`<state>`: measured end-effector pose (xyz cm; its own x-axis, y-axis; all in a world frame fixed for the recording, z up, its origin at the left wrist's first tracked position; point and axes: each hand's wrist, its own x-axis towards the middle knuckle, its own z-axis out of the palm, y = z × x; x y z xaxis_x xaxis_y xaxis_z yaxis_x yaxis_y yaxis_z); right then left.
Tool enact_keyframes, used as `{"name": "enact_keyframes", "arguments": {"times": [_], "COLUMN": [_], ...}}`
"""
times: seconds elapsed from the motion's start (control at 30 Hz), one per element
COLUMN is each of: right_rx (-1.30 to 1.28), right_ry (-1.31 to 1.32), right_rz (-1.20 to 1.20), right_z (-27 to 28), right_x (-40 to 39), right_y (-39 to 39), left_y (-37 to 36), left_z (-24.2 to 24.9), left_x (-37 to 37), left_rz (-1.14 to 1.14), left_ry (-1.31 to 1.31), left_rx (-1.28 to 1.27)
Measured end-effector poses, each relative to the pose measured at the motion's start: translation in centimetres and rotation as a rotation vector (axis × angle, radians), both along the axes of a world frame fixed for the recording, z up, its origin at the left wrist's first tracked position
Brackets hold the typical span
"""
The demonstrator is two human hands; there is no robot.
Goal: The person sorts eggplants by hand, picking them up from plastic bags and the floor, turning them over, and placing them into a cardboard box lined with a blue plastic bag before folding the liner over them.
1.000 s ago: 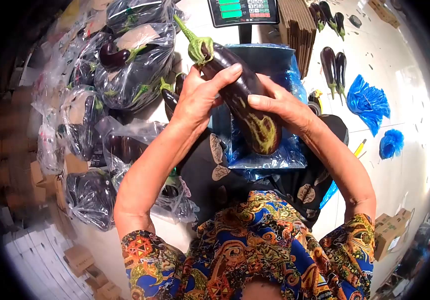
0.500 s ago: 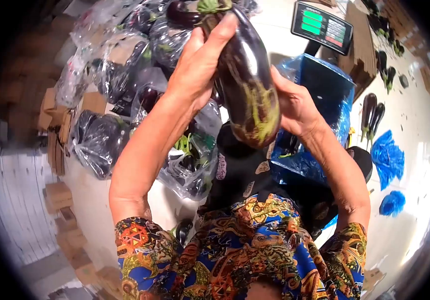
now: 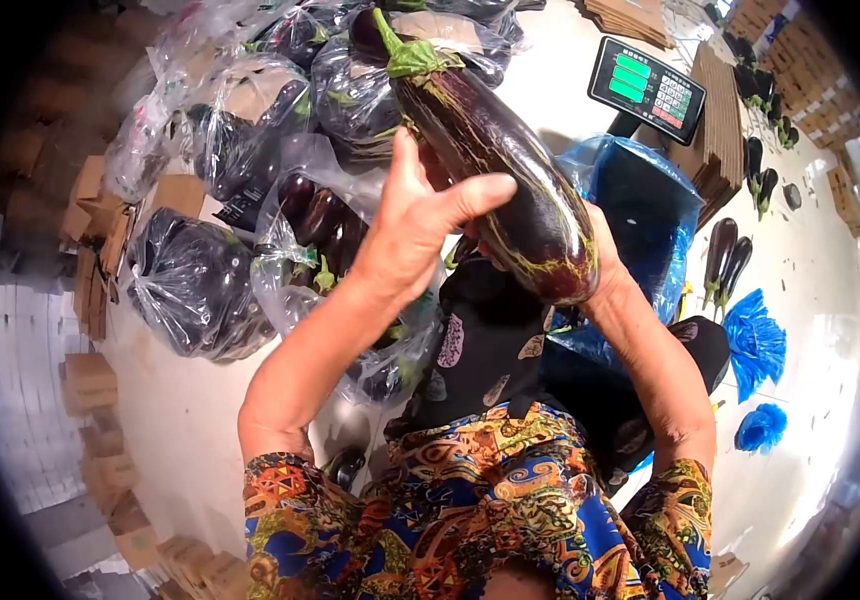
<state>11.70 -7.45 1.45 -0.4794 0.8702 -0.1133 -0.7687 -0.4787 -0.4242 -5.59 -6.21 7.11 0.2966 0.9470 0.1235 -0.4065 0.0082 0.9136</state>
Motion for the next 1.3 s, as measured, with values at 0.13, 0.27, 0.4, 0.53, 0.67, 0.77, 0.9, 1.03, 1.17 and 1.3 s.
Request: {"name": "enact_keyframes", "arguments": {"times": [0.13, 0.27, 0.4, 0.53, 0.67, 0.77, 0.9, 1.03, 1.17, 1.3], "right_rx": [-0.001, 0.036, 0.419, 0.641, 0.426, 0.548, 0.664, 0.692, 0.806, 0.839], "right_ry": [0.01, -0.257, -0.758, -1.207, -1.25, -1.451, -1.598, -1.609, -1.646, -1.727], "right_rz": [-0.036, -0.149, -0.203, -0.047, 0.058, 0.1, 0.208, 0.295, 0.331, 0.419], "right_z": [-0.1, 2.7, 2.8, 3.8, 2.7, -0.6, -2.9, -4.8, -5.3, -4.9], "right_x": [0.7, -0.1, -0.5, 2.1, 4.3, 5.9, 6.4, 6.8, 6.7, 6.1], "right_y": [0.0, -0.7, 0.4, 2.0, 2.1, 1.7, 0.8, 0.5, 0.7, 0.5], "left_y": [-0.9, -0.6, 1.9, 6.6, 10.8, 12.9, 14.5, 12.9, 11.6, 13.2], "left_z": [-0.1, 0.0, -0.6, -2.4, -6.8, -12.2, -22.8, -29.5, -30.6, -29.4], "left_x": [0.7, 0.7, -0.1, -1.9, -2.9, -2.8, -1.3, -0.4, 0.7, 1.5], "left_rz": [-0.004, -0.061, -0.098, -0.031, 0.096, 0.11, 0.268, 0.351, 0.175, -0.024], "left_ry": [0.04, 0.0, 0.02, 0.043, 0.129, 0.248, 0.417, 1.12, 1.428, 1.139], "left_rx": [0.039, 0.005, -0.144, -0.144, -0.04, -0.093, -0.183, -0.335, -0.391, -0.277]}}
